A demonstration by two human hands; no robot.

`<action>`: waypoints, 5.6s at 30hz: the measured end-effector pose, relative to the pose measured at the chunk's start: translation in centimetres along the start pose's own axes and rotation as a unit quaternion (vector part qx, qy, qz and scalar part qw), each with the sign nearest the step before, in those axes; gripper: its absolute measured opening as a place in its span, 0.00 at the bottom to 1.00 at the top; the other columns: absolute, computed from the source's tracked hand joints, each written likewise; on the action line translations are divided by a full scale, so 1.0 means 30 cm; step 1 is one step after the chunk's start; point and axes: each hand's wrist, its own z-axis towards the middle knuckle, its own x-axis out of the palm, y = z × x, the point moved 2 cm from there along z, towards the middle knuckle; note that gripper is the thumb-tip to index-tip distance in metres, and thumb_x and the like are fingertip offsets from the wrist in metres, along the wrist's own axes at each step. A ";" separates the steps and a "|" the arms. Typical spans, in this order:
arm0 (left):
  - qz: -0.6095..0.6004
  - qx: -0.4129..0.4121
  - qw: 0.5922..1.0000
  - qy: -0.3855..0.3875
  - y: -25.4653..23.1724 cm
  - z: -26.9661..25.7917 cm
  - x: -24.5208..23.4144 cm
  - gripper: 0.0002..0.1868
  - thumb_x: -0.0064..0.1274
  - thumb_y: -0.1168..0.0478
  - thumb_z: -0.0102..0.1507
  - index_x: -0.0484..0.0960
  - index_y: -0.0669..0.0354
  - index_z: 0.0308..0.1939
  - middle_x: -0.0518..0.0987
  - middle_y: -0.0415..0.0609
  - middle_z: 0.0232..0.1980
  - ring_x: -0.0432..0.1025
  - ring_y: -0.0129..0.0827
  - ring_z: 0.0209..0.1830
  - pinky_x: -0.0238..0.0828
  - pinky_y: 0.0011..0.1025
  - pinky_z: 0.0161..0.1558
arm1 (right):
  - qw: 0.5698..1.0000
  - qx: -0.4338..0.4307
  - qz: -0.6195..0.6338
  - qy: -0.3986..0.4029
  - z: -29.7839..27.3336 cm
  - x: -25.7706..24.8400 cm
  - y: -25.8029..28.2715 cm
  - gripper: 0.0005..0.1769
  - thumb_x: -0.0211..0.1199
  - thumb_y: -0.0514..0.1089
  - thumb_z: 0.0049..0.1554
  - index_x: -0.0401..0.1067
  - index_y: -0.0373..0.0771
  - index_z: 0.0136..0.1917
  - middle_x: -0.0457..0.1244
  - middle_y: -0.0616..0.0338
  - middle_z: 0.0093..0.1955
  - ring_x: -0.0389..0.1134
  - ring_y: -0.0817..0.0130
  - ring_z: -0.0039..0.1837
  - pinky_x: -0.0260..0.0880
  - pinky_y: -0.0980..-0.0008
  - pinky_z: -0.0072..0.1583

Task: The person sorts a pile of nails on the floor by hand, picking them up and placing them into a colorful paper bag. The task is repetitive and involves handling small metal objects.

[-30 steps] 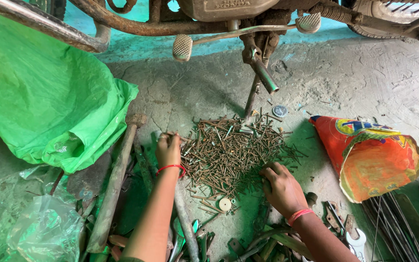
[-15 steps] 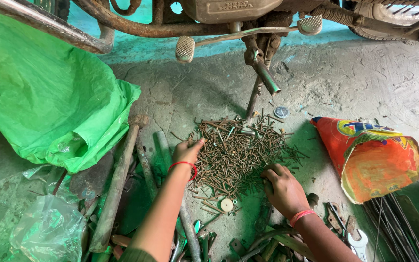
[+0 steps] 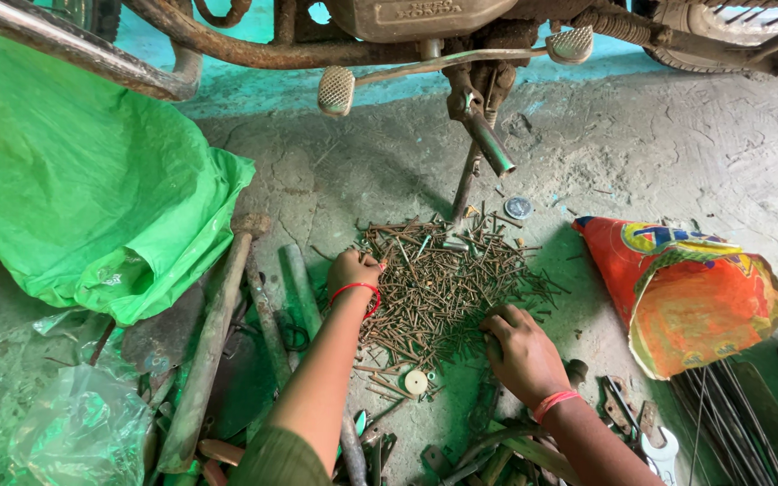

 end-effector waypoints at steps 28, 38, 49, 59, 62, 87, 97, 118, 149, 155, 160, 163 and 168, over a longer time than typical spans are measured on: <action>0.120 0.170 0.973 0.101 0.071 -0.091 -0.176 0.14 0.73 0.54 0.51 0.86 0.48 0.36 0.82 0.43 0.27 0.76 0.31 0.28 0.71 0.34 0.33 | 1.000 0.007 -0.001 0.001 -0.004 -0.003 0.002 0.10 0.64 0.39 0.52 0.77 0.41 0.48 0.65 0.56 0.53 0.67 0.53 0.59 0.70 0.58 0.59; 0.144 0.181 0.968 0.092 0.085 -0.084 -0.170 0.09 0.62 0.51 0.61 0.86 0.51 0.37 0.84 0.46 0.30 0.78 0.36 0.29 0.72 0.37 0.34 | 1.000 0.013 -0.008 0.005 0.000 -0.001 0.005 0.09 0.64 0.40 0.52 0.77 0.42 0.48 0.65 0.55 0.52 0.67 0.53 0.59 0.70 0.58 0.59; -0.487 -0.034 0.841 0.232 0.055 -0.302 -0.007 0.11 0.42 0.53 0.71 0.73 0.53 0.40 0.80 0.39 0.35 0.66 0.19 0.25 0.60 0.21 0.23 | 0.999 -0.010 0.017 -0.036 -0.001 -0.055 0.050 0.11 0.63 0.38 0.52 0.76 0.41 0.50 0.66 0.55 0.54 0.68 0.53 0.59 0.71 0.58 0.59; -0.185 0.161 0.959 0.143 -0.091 -0.455 0.097 0.14 0.46 0.51 0.69 0.78 0.57 0.44 0.81 0.49 0.33 0.74 0.39 0.30 0.67 0.36 0.30 | 0.689 0.332 0.644 -0.025 0.057 0.061 0.135 0.26 0.48 0.58 0.63 0.70 0.41 0.64 0.68 0.61 0.59 0.68 0.65 0.61 0.67 0.59 0.63; -0.090 0.197 0.970 0.110 -0.140 -0.492 0.089 0.16 0.51 0.49 0.65 0.77 0.59 0.45 0.83 0.54 0.36 0.78 0.49 0.36 0.72 0.44 0.37 | 0.540 0.340 0.770 -0.001 0.077 0.114 0.146 0.31 0.43 0.64 0.65 0.70 0.40 0.64 0.67 0.57 0.56 0.68 0.62 0.58 0.65 0.56 0.62; -0.312 0.143 0.881 0.326 -0.151 -0.523 0.123 0.18 0.52 0.50 0.66 0.84 0.61 0.48 0.86 0.44 0.39 0.79 0.27 0.36 0.77 0.28 0.42 | 0.455 0.416 0.785 -0.056 -0.041 0.186 -0.074 0.10 0.55 0.48 0.63 0.71 0.43 0.53 0.67 0.60 0.44 0.69 0.68 0.44 0.72 0.66 0.47; -0.115 0.113 0.959 0.232 -0.067 -0.493 0.094 0.19 0.60 0.50 0.61 0.85 0.58 0.49 0.88 0.47 0.45 0.83 0.30 0.43 0.78 0.28 0.46 | 0.736 0.435 0.517 -0.038 0.053 0.094 -0.269 0.11 0.71 0.42 0.54 0.77 0.40 0.50 0.64 0.65 0.37 0.59 0.75 0.36 0.57 0.71 0.38; -0.281 0.149 0.929 0.188 -0.027 -0.424 0.192 0.13 0.50 0.61 0.68 0.82 0.57 0.55 0.87 0.44 0.46 0.80 0.23 0.41 0.76 0.23 0.46 | 0.879 0.210 0.413 0.116 0.049 0.091 -0.138 0.13 0.61 0.47 0.61 0.74 0.33 0.52 0.67 0.60 0.40 0.63 0.74 0.39 0.65 0.72 0.41; -0.002 0.434 0.877 0.208 -0.639 -0.641 0.317 0.23 0.50 0.45 0.66 0.86 0.61 0.49 0.84 0.59 0.51 0.75 0.47 0.56 0.69 0.39 0.60 | 0.604 0.352 0.682 -0.213 -0.117 -0.403 -0.253 0.11 0.50 0.43 0.63 0.73 0.41 0.53 0.62 0.64 0.39 0.60 0.73 0.36 0.59 0.71 0.37; 0.014 0.396 0.883 0.251 -0.677 -0.712 0.521 0.27 0.48 0.39 0.66 0.89 0.58 0.44 0.81 0.62 0.50 0.70 0.52 0.60 0.65 0.40 0.64 | 0.480 0.351 0.763 -0.254 -0.116 -0.323 -0.435 0.16 0.47 0.42 0.63 0.72 0.40 0.58 0.67 0.59 0.47 0.67 0.66 0.47 0.70 0.63 0.52; -0.038 0.302 0.920 0.248 -0.685 -0.771 0.548 0.31 0.52 0.35 0.60 0.86 0.56 0.50 0.72 0.62 0.59 0.71 0.55 0.58 0.67 0.43 0.60 | 0.456 0.327 0.778 -0.281 -0.119 -0.274 -0.601 0.13 0.49 0.38 0.64 0.67 0.36 0.61 0.67 0.54 0.52 0.68 0.60 0.55 0.71 0.57 0.62; -0.052 0.322 0.918 0.226 -0.664 -0.765 0.569 0.33 0.52 0.34 0.61 0.84 0.59 0.52 0.72 0.63 0.60 0.71 0.56 0.59 0.67 0.44 0.60 | 0.474 0.335 0.765 -0.279 -0.118 -0.263 -0.615 0.15 0.49 0.39 0.64 0.67 0.36 0.62 0.67 0.54 0.54 0.69 0.60 0.56 0.71 0.58 0.61; -0.071 0.351 0.915 0.187 -0.620 -0.747 0.597 0.31 0.53 0.38 0.63 0.83 0.63 0.52 0.75 0.62 0.58 0.72 0.55 0.57 0.68 0.45 0.59 | 0.488 0.324 0.763 -0.273 -0.077 -0.269 -0.608 0.18 0.50 0.38 0.65 0.68 0.38 0.66 0.66 0.53 0.55 0.67 0.60 0.55 0.71 0.58 0.60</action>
